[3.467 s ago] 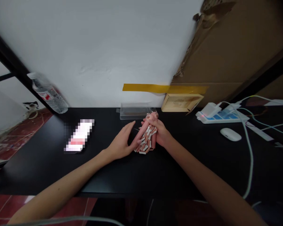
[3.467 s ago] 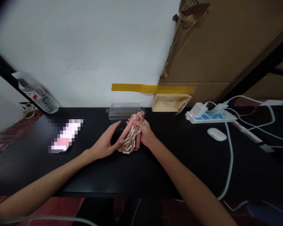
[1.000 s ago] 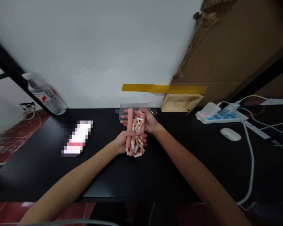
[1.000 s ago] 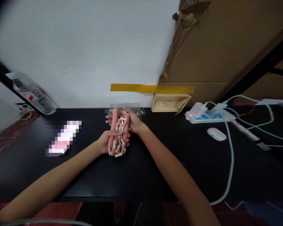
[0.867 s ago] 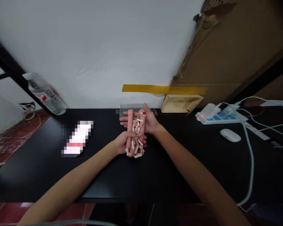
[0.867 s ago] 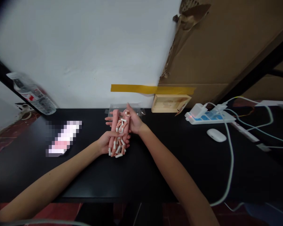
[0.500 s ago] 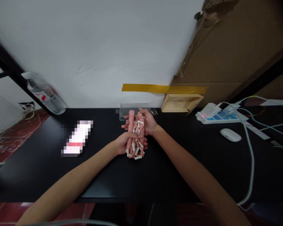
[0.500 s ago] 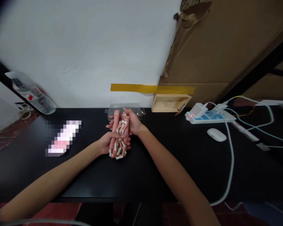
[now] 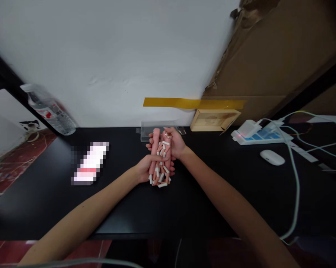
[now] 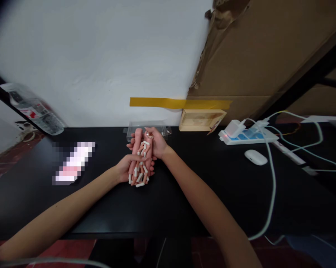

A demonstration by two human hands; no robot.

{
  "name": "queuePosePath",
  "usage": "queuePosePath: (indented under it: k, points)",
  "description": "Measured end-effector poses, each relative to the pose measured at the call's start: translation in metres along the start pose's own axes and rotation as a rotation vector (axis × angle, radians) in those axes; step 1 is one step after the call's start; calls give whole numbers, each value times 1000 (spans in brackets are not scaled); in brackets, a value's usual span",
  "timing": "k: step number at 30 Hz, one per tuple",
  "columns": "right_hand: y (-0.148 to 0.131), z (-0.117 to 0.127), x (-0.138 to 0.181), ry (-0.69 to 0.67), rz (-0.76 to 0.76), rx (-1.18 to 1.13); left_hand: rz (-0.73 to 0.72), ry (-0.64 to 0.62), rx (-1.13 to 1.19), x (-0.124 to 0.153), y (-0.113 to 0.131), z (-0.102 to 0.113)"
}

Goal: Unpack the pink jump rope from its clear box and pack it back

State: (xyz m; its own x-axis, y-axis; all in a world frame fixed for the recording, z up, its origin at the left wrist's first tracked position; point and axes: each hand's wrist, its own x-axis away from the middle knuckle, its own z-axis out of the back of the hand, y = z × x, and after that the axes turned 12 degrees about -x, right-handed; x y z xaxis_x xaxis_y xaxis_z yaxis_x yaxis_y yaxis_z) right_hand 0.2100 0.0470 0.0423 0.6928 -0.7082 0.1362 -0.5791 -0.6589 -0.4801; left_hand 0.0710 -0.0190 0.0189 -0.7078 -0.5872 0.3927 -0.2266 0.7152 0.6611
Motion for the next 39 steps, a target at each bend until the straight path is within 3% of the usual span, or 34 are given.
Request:
queuePosePath:
  k: [6,12,18,24,29,31,33,36,39]
  points:
    - [-3,-7,0,49,-33,-59,10,-8,-40,-1,-1,6]
    - [-3,-11,0,43,-43,-95,-55,-161,-38,-1,-4,16]
    - [0,-12,-2,47,-17,-98,-122,-267,-38,2,-3,11]
    - [1,-5,-5,34,33,27,-149,-228,-46,0,-5,14]
    - [-6,-6,-2,-37,55,154,-104,-186,-175,9,10,11]
    - [-11,-9,0,-67,101,215,-156,-81,-331,14,20,7]
    - [-17,-10,5,-68,213,280,-271,123,-603,20,29,3]
    - [-24,-2,17,2,403,388,-501,470,-1191,27,37,2]
    - [-25,15,34,161,539,490,-663,700,-1753,29,35,4]
